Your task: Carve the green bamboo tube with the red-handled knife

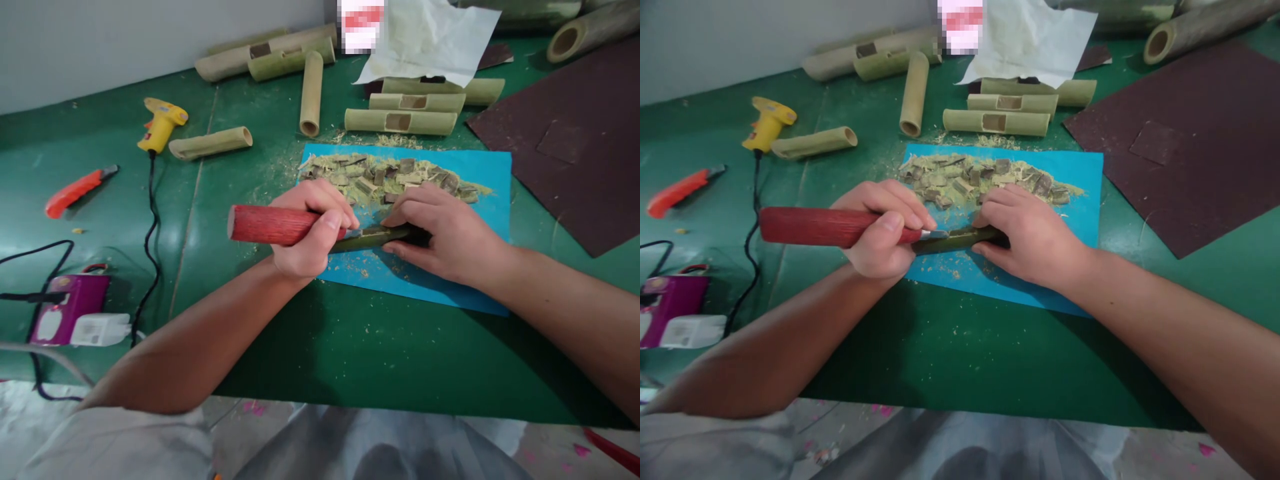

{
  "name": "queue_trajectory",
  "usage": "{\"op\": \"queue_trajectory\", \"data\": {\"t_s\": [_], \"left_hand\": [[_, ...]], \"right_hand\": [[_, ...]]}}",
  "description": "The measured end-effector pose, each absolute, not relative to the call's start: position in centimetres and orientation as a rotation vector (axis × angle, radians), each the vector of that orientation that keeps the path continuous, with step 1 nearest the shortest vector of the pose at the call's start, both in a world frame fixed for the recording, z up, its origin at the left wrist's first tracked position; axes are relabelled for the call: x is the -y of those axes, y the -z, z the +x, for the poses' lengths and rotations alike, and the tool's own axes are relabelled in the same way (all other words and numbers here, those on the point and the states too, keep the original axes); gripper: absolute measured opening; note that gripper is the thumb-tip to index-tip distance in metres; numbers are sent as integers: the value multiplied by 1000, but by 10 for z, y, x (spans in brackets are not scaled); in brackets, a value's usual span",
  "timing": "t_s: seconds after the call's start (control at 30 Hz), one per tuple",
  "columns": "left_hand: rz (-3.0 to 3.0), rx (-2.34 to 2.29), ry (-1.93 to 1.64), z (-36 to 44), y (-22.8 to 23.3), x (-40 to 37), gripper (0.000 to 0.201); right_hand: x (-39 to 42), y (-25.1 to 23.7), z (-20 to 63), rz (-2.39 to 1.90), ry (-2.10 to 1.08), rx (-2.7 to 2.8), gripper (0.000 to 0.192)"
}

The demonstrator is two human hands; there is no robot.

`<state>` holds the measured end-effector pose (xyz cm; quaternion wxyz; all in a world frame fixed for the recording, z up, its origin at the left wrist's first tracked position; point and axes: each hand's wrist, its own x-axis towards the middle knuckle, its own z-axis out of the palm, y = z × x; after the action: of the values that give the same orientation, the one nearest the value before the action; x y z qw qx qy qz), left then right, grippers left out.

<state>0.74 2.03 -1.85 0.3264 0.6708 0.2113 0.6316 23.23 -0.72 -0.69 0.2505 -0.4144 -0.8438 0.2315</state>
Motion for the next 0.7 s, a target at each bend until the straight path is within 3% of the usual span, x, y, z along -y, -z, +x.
{"op": "queue_trajectory", "data": {"t_s": [0.7], "left_hand": [[1779,-521,-1681,10,25,-28,34]], "right_hand": [[6,9,233,-1108,-622,2303,13]]}}
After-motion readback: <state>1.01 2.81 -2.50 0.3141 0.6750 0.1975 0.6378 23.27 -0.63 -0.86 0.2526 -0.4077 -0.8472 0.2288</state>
